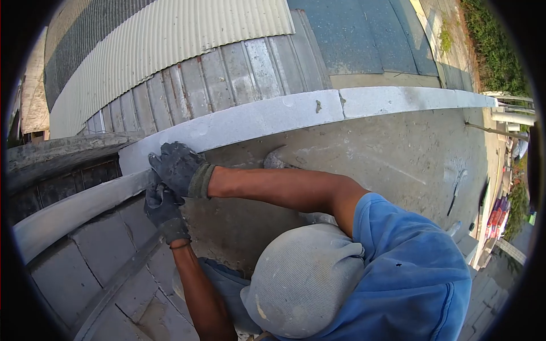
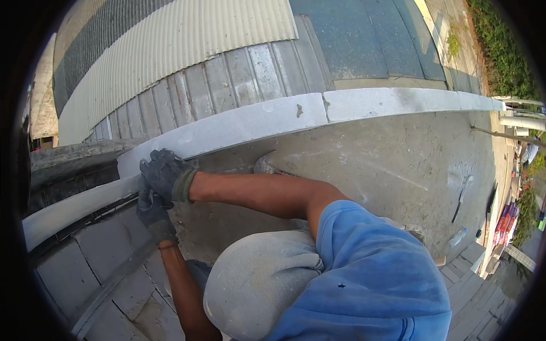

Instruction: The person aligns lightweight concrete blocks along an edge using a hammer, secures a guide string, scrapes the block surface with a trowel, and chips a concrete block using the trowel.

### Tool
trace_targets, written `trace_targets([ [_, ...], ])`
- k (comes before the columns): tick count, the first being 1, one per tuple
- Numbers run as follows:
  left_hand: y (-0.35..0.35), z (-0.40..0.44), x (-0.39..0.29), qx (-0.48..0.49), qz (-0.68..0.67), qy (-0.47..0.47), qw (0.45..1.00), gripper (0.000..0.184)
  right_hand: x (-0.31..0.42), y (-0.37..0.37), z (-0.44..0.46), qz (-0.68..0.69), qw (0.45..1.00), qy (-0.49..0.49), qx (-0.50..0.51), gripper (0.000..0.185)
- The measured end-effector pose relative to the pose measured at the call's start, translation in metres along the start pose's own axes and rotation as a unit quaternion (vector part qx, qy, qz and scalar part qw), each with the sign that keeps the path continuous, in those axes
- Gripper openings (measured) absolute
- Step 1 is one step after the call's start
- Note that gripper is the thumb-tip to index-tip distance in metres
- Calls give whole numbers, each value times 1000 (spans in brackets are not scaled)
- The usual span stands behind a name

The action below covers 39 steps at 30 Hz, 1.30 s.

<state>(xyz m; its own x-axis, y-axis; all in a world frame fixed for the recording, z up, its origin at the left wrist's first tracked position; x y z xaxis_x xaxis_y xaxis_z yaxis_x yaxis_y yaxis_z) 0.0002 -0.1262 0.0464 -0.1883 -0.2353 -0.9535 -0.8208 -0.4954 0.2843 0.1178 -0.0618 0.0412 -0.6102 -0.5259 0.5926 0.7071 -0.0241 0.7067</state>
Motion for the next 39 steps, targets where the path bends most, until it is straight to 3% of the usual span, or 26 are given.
trace_targets([
  [2,4,2,5,36,13,22,999,22,-4,2,-2,22,1000,0,3,48],
  [4,2,-1,2,11,3,5,1000,21,-2,-1,-7,1,1000,-10,-6,47],
  [6,4,1,5,20,0,32,999,21,-1,2,-13,1,996,6,-93,48],
  [10,9,2,10,61,-6,23,998,30,3,3,-13,-18,998,14,-56,51],
  [12,12,9,15,77,16,-2,997,43,1,3,-13,-26,998,27,-48,53],
  [15,15,10,11,88,45,34,995,40,0,-1,-14,-8,999,22,-31,56],
  [18,6,4,4,64,38,8,997,39,2,5,-16,-37,995,57,-75,60],
  [21,5,5,11,45,19,-4,999,41,1,9,-16,-1,999,14,-37,62],
  [25,13,11,28,35,67,7,997,42,2,7,-16,-15,998,46,-47,57],
  [27,3,4,22,15,-5,-41,999,44,4,2,-12,-17,998,45,-46,54],
  [30,-9,-9,5,37,-19,-22,999,47,2,-9,-12,-19,999,31,-28,46],
  [32,-16,-13,5,24,-49,-11,998,44,6,-2,-23,26,997,9,-78,40],
  [34,-5,-5,23,19,-73,0,997,39,7,29,-50,73,976,76,-189,40],
  [36,7,0,26,41,-54,17,998,35,7,29,-91,87,977,64,-182,40],
  [39,7,-2,22,58,-67,32,996,35,-11,5,-150,121,992,-39,-8,44],
])
Point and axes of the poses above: each hand's wrist, its own z-axis towards the middle knuckle, its own y-axis out of the back of the hand, x = y × z, the point moved 2 cm from there along z, towards the middle knuckle, and after that the axes turned 5 degrees about -x, right-handed, at the moved point
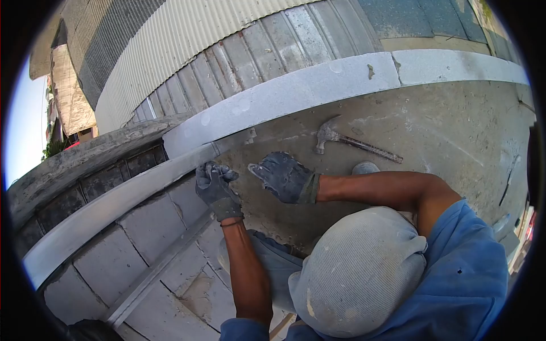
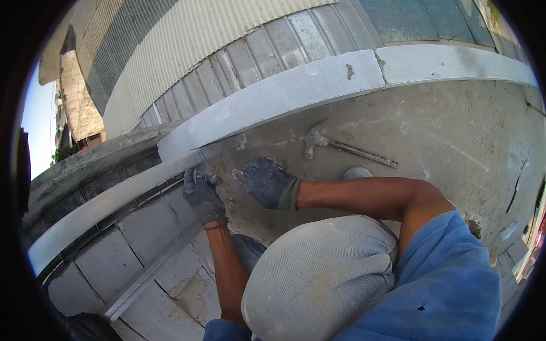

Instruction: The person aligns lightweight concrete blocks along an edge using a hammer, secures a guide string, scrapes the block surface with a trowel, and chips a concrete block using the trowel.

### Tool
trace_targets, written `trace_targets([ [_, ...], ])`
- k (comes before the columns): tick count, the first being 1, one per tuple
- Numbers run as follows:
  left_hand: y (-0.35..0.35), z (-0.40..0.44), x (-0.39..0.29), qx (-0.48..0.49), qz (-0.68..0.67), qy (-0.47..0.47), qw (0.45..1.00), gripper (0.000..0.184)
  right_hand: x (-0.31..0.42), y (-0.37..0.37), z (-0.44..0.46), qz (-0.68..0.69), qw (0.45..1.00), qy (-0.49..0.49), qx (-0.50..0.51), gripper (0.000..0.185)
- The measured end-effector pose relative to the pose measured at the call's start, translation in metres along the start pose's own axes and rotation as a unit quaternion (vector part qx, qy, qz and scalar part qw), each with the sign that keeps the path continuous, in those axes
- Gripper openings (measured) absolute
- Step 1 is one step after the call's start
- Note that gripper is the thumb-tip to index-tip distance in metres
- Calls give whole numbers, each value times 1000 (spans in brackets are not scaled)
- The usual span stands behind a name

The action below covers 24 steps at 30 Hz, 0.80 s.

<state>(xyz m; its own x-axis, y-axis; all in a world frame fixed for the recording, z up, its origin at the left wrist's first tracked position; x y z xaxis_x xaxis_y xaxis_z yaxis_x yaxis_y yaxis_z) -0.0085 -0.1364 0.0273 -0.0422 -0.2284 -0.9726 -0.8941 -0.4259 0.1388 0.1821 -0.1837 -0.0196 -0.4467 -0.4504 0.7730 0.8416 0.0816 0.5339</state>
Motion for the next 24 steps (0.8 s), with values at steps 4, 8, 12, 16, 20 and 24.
trace_targets([
  [4,-5,-3,-6,7,-22,22,999,30,-25,-15,-19,87,990,-107,32,47],
  [8,17,6,1,19,11,53,998,18,-24,-34,12,144,979,-118,-80,47],
  [12,19,6,-9,62,49,40,996,6,-12,-45,47,168,971,-103,-134,49],
  [16,24,8,-13,65,83,92,990,12,-6,-53,50,213,963,-92,-134,50],
  [20,29,9,-9,64,159,66,983,23,-12,-55,41,231,959,-100,-133,49],
  [24,-2,-8,-14,26,175,12,984,27,-22,-47,32,250,957,-115,-90,45],
])
Point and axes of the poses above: each hand's wrist, its own z-axis towards the middle knuckle, its own y-axis out of the back of the hand, x = y × z, the point moved 2 cm from there along z, towards the middle knuckle, and after that the axes turned 5 degrees about -x, right-handed, at the moved point
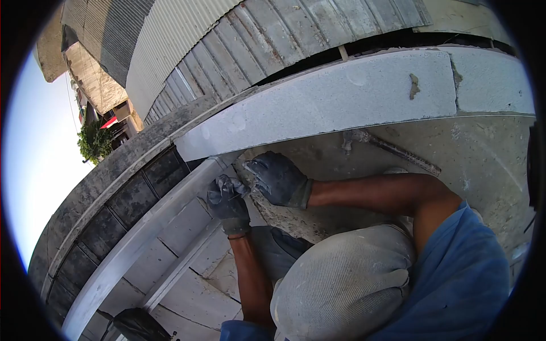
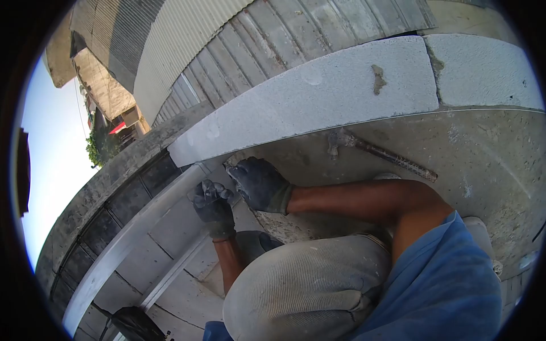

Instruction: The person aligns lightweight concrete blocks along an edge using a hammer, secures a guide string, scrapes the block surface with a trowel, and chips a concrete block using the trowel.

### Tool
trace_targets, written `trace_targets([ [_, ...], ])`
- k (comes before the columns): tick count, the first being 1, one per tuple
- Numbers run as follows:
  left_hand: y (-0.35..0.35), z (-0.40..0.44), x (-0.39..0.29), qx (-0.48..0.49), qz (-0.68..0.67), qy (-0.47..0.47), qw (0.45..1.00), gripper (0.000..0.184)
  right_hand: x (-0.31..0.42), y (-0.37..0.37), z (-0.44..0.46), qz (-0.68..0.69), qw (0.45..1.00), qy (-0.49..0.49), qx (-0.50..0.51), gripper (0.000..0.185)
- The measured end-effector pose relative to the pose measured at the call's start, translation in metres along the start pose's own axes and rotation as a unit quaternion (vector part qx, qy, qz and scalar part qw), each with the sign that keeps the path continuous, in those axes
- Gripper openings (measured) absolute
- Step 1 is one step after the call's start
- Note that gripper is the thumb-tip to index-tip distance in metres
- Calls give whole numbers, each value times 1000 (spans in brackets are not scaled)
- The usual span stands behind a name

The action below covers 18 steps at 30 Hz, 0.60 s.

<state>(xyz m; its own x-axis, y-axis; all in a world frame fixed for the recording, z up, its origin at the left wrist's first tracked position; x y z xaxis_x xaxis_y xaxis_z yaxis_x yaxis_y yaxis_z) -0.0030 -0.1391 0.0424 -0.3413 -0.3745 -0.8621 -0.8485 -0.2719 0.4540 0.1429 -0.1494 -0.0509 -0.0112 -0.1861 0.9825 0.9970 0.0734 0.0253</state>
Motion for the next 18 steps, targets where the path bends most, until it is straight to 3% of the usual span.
trace_targets([
  [3,-20,-4,-7,-54,-17,-1,998,11,4,12,-1,-9,999,-32,20,42],
  [5,-31,-8,-10,-114,-38,-9,993,17,9,17,-1,-12,1000,-13,-26,42],
  [10,-41,-9,-8,-115,-155,13,981,23,13,20,1,-18,999,-3,-42,44],
  [13,-34,-11,-5,-132,-158,-6,979,25,13,29,0,-34,999,-25,-17,47],
  [14,-29,-10,-9,-89,20,-94,991,26,12,31,0,-37,998,-49,8,49],
  [17,-30,-15,-20,-81,22,-42,996,31,8,32,-3,-64,997,-28,-23,47],
  [18,-30,-17,-22,-75,-43,-32,996,32,6,32,-5,-65,997,-32,-13,47],
])
Point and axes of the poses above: each hand's wrist, its own z-axis towards the middle knuckle, its own y-axis out of the back of the hand, x = y × z, the point moved 2 cm from there along z, towards the middle knuckle, and after that the axes turned 5 degrees about -x, right-handed, at the moved point
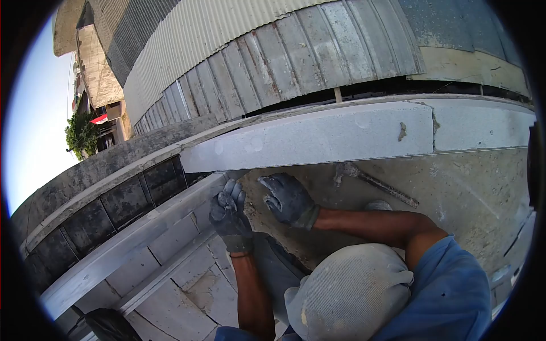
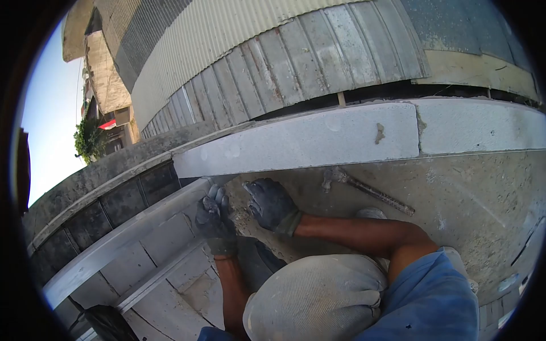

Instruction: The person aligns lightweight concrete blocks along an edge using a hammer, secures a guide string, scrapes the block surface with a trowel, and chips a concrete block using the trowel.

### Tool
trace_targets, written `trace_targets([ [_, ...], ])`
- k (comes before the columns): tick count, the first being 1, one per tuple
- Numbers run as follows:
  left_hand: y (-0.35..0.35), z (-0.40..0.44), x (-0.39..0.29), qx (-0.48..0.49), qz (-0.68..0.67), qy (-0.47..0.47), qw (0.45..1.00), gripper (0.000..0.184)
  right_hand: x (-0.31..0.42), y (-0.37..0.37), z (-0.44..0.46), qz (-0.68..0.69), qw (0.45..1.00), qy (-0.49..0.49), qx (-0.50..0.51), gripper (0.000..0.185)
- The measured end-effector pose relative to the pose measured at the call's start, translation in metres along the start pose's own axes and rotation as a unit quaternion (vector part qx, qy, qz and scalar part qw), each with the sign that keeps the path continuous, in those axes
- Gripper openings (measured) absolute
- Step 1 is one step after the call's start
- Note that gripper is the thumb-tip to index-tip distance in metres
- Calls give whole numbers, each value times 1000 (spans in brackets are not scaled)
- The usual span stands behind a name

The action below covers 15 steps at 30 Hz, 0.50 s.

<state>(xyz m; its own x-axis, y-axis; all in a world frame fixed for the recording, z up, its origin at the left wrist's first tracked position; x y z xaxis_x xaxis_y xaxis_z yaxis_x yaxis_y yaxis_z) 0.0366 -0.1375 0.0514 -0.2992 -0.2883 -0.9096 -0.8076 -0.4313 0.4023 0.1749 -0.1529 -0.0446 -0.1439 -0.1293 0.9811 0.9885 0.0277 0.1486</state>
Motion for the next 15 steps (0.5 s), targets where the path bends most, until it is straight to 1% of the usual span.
trace_targets([
  [1,-2,-1,-1,5,-65,17,998,32,-1,-1,-2,-12,1000,3,1,47],
  [3,-2,3,0,2,-70,27,997,31,1,-5,-4,-16,1000,2,-1,47],
  [5,3,8,10,-22,-103,48,993,29,3,-6,-7,-17,1000,-4,23,47],
  [6,0,9,10,-43,-91,31,994,24,5,-6,-8,-18,1000,1,22,46],
  [7,-4,9,10,-49,-92,30,994,24,8,-7,-8,-16,1000,8,21,45],
  [9,-8,10,8,-99,-88,27,991,20,7,-10,-11,-16,999,9,29,45],
  [10,-8,13,8,-102,-83,27,991,19,6,-10,-13,-21,999,7,32,46],
  [11,-5,15,8,-108,-81,26,990,19,4,-10,-15,-17,999,9,37,46],
  [13,1,17,8,-94,-19,33,995,20,2,-6,-13,-31,998,-2,47,47],
  [14,1,16,15,-125,0,14,992,22,3,-3,-13,-39,998,-8,50,46],
  [15,1,17,18,-130,0,12,991,22,3,-2,-13,-35,998,-3,53,46],
])
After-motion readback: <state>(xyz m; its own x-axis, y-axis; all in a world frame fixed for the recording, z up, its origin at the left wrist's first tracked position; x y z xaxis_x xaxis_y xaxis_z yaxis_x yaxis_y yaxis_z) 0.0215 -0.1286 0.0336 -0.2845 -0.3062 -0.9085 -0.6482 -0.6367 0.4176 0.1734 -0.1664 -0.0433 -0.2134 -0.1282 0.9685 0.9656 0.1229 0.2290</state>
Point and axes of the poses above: each hand's wrist, its own z-axis towards the middle knuckle, its own y-axis out of the back of the hand, x = y × z, the point moved 2 cm from there along z, towards the middle knuckle, and after that the axes turned 5 degrees about -x, right-handed, at the moved point
